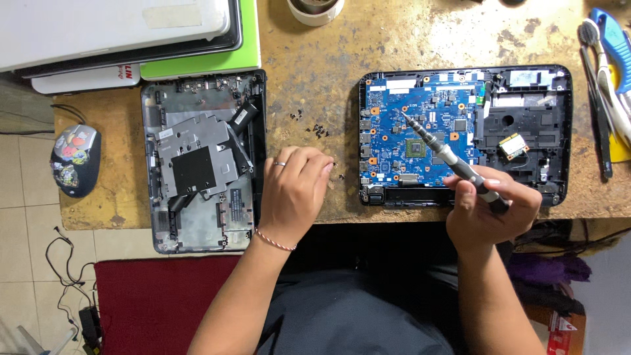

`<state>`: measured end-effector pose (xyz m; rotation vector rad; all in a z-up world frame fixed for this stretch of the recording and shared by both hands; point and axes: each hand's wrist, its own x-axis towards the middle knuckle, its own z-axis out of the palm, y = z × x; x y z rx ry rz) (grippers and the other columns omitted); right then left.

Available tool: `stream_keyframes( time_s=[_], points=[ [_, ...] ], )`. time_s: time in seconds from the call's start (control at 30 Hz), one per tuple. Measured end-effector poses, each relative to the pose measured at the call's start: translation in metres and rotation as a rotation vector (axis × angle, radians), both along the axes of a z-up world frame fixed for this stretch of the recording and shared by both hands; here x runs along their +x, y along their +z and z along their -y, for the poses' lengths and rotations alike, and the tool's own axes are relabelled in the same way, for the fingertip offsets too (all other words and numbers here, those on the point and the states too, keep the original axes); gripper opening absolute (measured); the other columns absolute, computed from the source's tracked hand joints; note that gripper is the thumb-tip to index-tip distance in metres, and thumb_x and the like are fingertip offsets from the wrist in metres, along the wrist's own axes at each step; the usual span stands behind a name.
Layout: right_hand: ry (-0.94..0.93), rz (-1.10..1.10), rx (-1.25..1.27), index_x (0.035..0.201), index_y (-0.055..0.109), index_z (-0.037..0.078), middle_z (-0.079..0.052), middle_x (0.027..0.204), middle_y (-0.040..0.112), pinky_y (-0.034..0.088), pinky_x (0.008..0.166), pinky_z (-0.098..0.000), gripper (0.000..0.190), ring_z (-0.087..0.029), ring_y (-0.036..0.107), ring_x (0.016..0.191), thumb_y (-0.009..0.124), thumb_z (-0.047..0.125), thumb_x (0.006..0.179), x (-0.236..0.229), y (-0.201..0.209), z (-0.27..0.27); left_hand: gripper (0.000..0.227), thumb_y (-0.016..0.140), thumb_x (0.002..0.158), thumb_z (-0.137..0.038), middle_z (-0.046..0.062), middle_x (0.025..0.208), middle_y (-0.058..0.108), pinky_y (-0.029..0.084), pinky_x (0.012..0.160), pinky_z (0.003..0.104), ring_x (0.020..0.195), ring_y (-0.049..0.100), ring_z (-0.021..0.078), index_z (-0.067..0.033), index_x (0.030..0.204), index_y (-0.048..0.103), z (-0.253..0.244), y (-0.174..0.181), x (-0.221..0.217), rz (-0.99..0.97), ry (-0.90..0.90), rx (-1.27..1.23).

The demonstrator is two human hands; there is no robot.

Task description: The person assembles a laptop by placing the motherboard into the chassis, connecting a ribbon cable, and securing components with screws. They then install a metal shield plate over the motherboard and fasten it with additional screws.

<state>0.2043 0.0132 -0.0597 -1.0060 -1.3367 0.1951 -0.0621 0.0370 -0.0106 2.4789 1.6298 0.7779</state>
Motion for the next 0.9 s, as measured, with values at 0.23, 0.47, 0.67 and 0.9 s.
stream_keyframes(
  time_s=[0.23,0.47,0.67,0.9],
  points=[
    [-0.001,-0.039,-0.065,0.111,0.042,0.008,-0.028,0.082,0.059,0.053,0.059,-0.0378,0.025,-0.034,0.067,0.067,0.066,0.011,0.105,0.007,0.002,0.000,0.006,0.069,0.096,-0.007,0.009,0.097,0.074,0.053,0.088,0.037,0.092,0.069,0.0244,-0.0029,0.098,0.073,0.004,0.015,0.007,0.497,0.009,-0.006],
    [0.170,-0.229,-0.308,0.104,0.042,0.008,-0.016,0.073,0.051,0.049,0.052,-0.0300,0.018,-0.024,0.060,0.055,0.058,0.005,0.096,0.007,0.034,0.010,0.010,0.078,0.090,-0.002,0.008,0.098,0.073,0.061,0.091,0.031,0.094,0.071,0.0208,-0.0070,0.096,0.072,0.026,-0.011,0.045,1.088,0.001,-0.210],
    [0.261,-0.212,-0.388,0.098,0.046,0.008,-0.013,0.075,0.058,0.044,0.061,-0.0249,0.025,-0.018,0.057,0.066,0.070,0.002,0.091,0.017,0.029,0.017,0.016,0.077,0.091,0.000,0.009,0.101,0.073,0.061,0.090,0.034,0.094,0.071,0.0228,-0.0076,0.103,0.070,0.022,-0.018,0.041,0.993,-0.157,-0.099],
    [0.280,-0.245,-0.386,0.096,0.045,0.010,-0.011,0.069,0.056,0.043,0.060,-0.0254,0.025,-0.016,0.055,0.061,0.069,0.004,0.090,0.013,0.024,0.017,0.016,0.077,0.090,0.003,0.011,0.100,0.073,0.061,0.092,0.035,0.094,0.072,0.0233,-0.0069,0.101,0.070,0.020,-0.020,0.036,1.084,-0.214,-0.148]
  ],
)
